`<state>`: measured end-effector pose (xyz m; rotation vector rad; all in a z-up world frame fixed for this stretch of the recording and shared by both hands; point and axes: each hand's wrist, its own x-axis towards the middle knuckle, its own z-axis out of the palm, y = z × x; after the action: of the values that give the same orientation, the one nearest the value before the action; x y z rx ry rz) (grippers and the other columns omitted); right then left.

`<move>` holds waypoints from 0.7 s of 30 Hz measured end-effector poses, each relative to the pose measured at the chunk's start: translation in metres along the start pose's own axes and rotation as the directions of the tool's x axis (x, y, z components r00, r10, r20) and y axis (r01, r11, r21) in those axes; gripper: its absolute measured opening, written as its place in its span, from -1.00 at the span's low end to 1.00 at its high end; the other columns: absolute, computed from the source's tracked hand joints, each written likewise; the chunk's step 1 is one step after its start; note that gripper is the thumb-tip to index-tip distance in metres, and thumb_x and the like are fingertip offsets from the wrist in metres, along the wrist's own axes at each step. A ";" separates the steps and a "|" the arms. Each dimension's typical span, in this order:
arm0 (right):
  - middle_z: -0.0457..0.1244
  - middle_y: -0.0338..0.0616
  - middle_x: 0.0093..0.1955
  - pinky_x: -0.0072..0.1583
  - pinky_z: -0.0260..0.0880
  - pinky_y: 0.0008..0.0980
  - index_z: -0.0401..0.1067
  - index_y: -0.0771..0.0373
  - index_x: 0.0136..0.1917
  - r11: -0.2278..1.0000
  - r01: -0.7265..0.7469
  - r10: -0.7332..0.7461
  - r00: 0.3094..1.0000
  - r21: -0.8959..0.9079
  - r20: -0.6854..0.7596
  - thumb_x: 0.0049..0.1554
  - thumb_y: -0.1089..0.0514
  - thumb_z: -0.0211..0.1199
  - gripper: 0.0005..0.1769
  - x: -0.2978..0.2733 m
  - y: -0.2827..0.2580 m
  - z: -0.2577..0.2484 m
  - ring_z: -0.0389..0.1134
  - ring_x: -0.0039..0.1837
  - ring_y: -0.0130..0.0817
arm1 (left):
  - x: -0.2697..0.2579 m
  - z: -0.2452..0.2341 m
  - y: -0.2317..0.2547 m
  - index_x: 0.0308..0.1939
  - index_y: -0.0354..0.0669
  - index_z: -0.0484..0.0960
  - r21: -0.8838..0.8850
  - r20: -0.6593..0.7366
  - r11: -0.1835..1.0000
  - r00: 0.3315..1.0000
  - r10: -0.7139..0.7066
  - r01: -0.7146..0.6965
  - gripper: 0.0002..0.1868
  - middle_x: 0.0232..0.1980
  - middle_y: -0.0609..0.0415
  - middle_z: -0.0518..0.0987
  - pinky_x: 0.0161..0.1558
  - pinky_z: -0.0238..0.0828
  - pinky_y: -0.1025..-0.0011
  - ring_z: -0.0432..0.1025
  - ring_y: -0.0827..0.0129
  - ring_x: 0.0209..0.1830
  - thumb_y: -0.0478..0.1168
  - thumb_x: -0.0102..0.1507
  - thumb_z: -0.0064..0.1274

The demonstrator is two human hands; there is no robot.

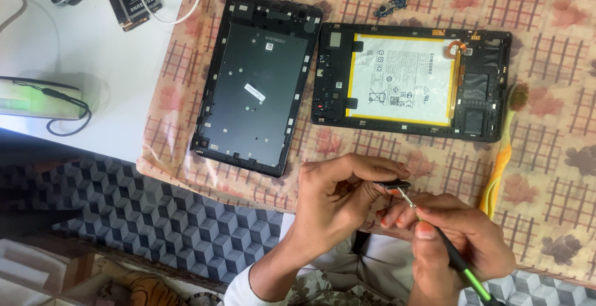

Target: The person cleans a small electronic component using a toothbrush and a screwdriver. They hold the component in one hand and scrub it with the toothbrush in the other, occasionally using the screwdriver to assist.

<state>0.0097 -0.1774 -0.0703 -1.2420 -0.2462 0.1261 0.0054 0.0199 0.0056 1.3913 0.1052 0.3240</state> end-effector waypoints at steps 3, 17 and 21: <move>0.29 0.09 -0.10 0.04 0.52 -0.07 0.39 0.43 0.03 0.998 -0.043 0.043 0.999 0.038 0.001 0.27 0.20 0.25 -0.80 -0.001 0.001 -0.003 0.41 -0.12 -0.11 | 0.000 0.000 -0.001 -0.10 -0.42 0.62 -0.014 0.002 1.000 1.000 -0.015 0.015 -0.89 0.04 -0.17 0.70 0.04 0.71 0.42 0.66 0.25 0.01 -0.58 0.38 0.01; 0.30 0.04 -0.13 0.00 0.53 -0.12 0.39 0.45 0.09 0.974 -0.025 0.019 0.999 0.227 0.028 0.30 0.23 0.35 -0.77 0.004 -0.007 0.014 0.41 -0.10 -0.14 | 0.001 0.002 -0.002 -0.12 -0.39 0.62 0.044 0.015 0.997 0.998 0.061 -0.062 -0.86 0.02 -0.17 0.70 0.11 0.72 0.36 0.66 0.19 0.07 -0.60 0.34 0.05; 0.32 0.01 -0.08 -0.02 0.51 -0.09 0.42 0.33 0.05 0.979 0.062 -0.054 0.997 0.195 -0.048 0.26 0.17 0.32 -0.80 0.004 -0.007 0.006 0.40 -0.11 -0.20 | 0.001 0.002 -0.001 -0.11 -0.40 0.61 0.002 -0.001 0.999 0.999 0.051 -0.051 -0.86 0.02 -0.19 0.69 0.16 0.71 0.34 0.65 0.18 0.09 -0.61 0.35 0.04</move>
<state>0.0122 -0.1732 -0.0618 -1.0394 -0.2273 0.0716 0.0067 0.0178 0.0050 1.3974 0.0707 0.3669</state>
